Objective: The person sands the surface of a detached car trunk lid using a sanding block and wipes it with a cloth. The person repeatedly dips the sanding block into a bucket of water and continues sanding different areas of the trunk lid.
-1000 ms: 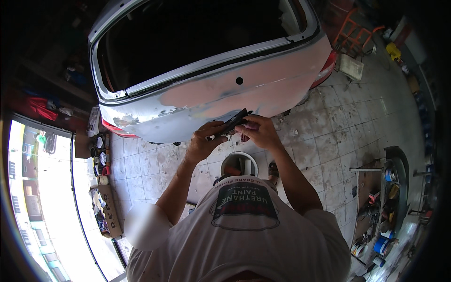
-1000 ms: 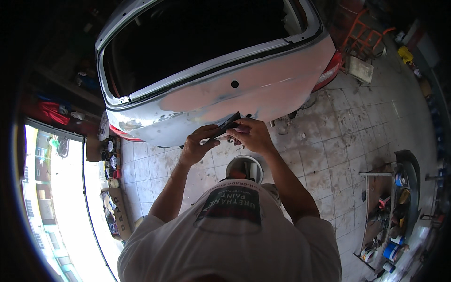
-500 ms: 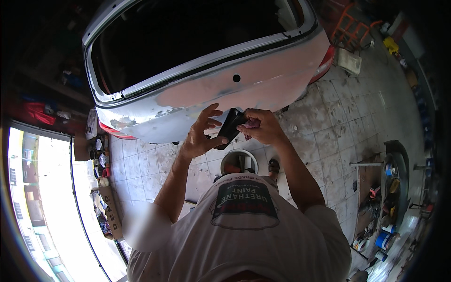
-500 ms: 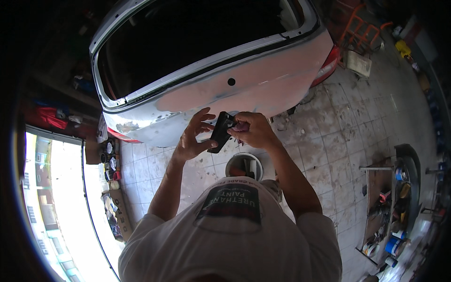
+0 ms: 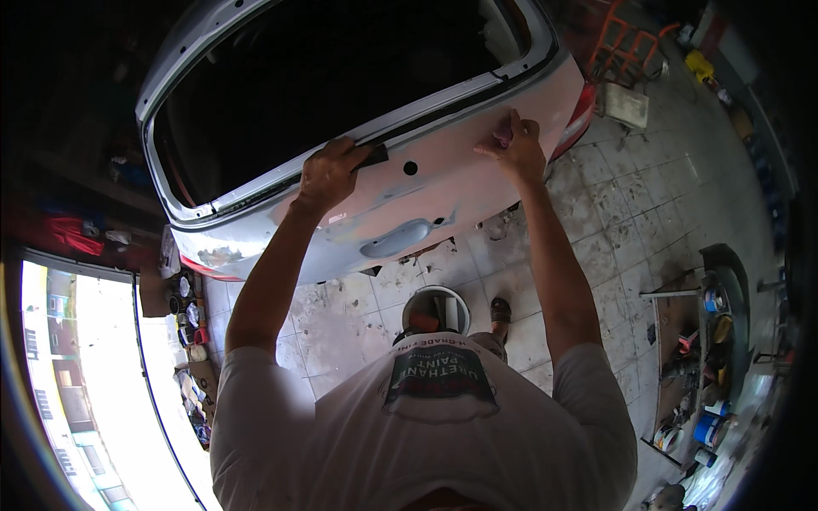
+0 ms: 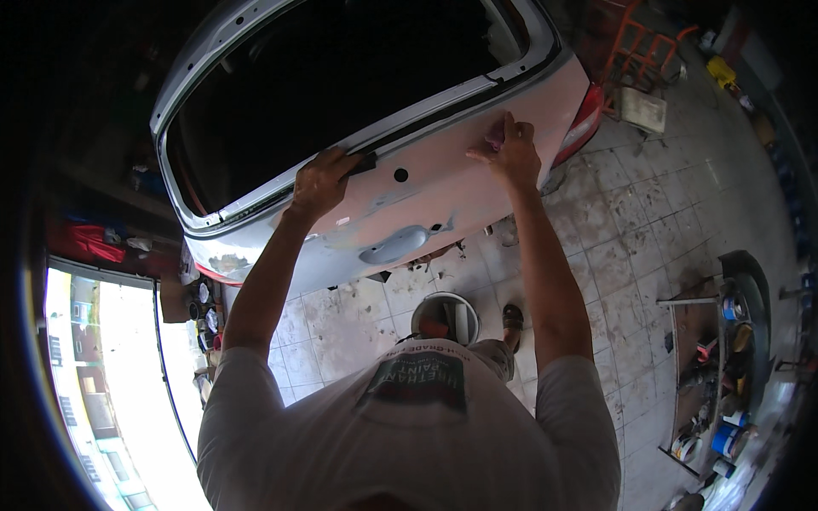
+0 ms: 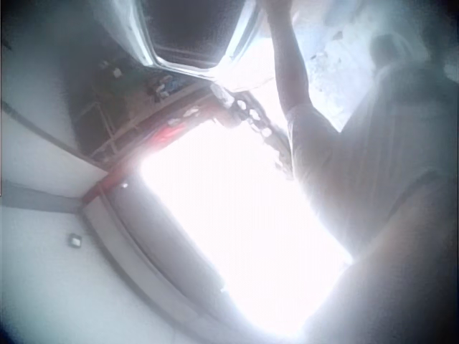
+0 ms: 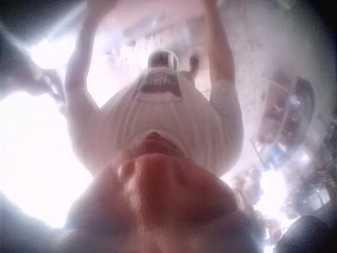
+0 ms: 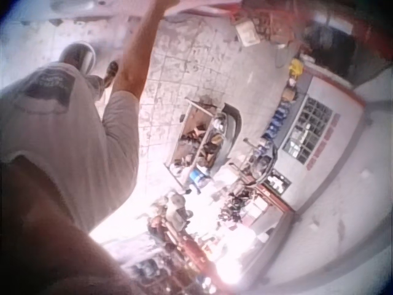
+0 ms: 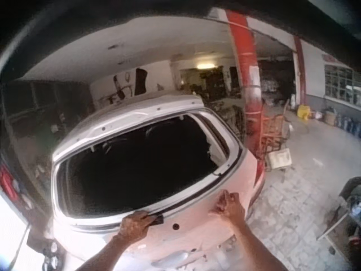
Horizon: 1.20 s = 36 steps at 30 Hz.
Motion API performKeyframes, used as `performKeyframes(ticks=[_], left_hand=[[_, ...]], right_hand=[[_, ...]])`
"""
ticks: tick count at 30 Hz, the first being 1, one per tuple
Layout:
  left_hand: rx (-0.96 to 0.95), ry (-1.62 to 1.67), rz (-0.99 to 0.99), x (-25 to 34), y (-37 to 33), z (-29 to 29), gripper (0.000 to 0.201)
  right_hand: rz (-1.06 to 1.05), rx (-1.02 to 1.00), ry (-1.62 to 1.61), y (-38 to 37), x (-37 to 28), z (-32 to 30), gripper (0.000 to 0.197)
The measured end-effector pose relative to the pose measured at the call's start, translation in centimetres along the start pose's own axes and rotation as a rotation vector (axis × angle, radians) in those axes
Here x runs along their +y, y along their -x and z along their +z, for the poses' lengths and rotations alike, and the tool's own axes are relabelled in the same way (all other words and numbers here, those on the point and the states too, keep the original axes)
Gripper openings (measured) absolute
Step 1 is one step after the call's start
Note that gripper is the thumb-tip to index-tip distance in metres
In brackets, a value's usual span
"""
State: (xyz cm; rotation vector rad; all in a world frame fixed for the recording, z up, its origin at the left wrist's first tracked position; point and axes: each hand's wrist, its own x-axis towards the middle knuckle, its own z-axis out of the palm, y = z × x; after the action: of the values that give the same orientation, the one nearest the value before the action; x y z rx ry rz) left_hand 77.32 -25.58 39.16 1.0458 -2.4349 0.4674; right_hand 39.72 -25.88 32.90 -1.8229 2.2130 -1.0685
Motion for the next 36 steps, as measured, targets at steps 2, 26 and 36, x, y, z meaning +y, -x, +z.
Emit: performKeyframes(ticks=[2,26,36], left_hand=[[-0.058,0.011,0.041,-0.5,-0.1,0.8,0.038],[-0.044,-0.002,0.1,9.1,-15.0,9.0,0.032],[-0.038,-0.016,0.152,9.7,-16.3,10.1,0.023]], right_hand=[[-0.007,-0.017,-0.032,-0.6,1.2,0.2,0.116],[-0.223,-0.006,-0.113,-1.1,3.4,0.4,0.109],[-0.196,-0.031,-0.11,-1.2,2.3,0.6,0.108]])
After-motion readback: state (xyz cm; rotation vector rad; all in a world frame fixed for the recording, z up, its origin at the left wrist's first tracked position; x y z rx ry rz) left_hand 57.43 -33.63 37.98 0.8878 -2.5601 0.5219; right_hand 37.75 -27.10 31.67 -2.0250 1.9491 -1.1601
